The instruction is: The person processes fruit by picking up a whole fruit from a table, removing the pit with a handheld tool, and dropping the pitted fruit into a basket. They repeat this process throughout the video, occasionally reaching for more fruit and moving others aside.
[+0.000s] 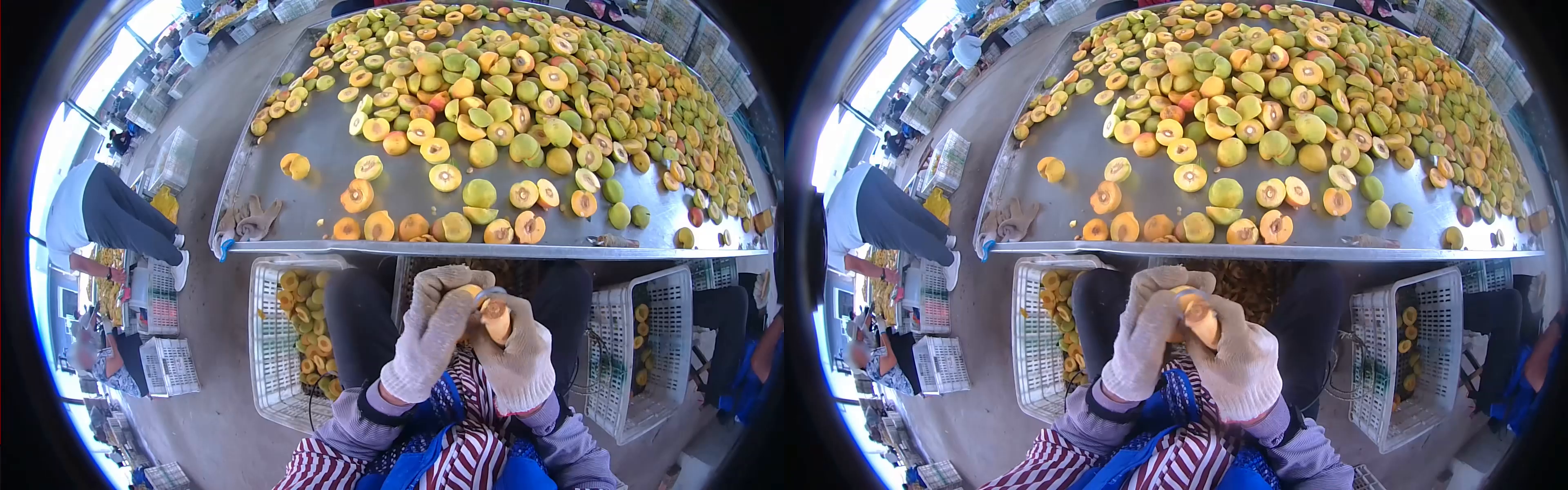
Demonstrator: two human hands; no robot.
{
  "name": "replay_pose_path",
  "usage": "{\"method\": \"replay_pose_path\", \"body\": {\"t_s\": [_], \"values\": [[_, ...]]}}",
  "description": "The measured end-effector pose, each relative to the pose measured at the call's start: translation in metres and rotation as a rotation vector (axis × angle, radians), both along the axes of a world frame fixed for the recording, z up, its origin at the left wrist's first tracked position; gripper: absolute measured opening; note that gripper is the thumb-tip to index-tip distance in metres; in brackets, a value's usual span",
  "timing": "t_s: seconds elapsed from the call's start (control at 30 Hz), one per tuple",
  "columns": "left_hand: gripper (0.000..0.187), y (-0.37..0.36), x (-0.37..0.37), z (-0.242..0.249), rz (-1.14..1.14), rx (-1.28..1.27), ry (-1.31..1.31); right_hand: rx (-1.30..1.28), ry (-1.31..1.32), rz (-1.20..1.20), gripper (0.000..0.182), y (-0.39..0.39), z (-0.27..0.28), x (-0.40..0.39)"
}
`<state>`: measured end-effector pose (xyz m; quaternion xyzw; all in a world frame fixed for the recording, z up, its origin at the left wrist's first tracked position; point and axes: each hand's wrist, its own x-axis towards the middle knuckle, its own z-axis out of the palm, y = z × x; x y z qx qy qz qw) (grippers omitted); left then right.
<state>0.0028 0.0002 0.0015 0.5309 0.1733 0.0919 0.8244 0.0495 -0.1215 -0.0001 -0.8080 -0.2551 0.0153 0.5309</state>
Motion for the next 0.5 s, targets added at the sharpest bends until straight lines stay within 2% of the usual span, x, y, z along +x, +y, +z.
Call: {"method": "replay_pose_path", "body": {"t_s": [0.03,0.07,0.13,0.17,0.23,0.3,0.37,0.5], "values": [[0.027,-0.003,0.001,-0.016,0.012,0.136,-0.124,-0.016,0.023,0.052,0.025,-0.002,0.002,-0.002],[0.027,-0.004,0.001,-0.012,0.013,0.137,-0.126,-0.088,0.041,0.061,0.021,0.000,0.008,-0.008],[0.029,-0.005,0.006,-0.001,0.063,-0.275,-0.037,-0.029,0.173,0.091,0.023,0.000,0.011,-0.010],[0.035,0.003,0.013,0.003,0.095,-0.367,0.123,-0.029,0.172,0.092,0.023,-0.002,0.013,-0.011],[0.048,0.010,0.007,-0.001,0.129,-0.343,-0.025,-0.009,0.483,0.112,0.025,-0.007,0.018,-0.013],[0.052,0.015,0.006,-0.004,0.146,-0.323,-0.089,-0.043,0.445,0.145,0.025,-0.010,0.017,-0.010],[0.058,0.013,0.003,0.001,0.113,-0.199,-0.072,-0.094,0.420,0.187,0.027,-0.010,0.017,-0.009],[0.060,0.005,0.000,0.001,0.096,-0.162,-0.119,-0.189,0.441,0.220,0.031,-0.009,0.022,-0.012]]}}
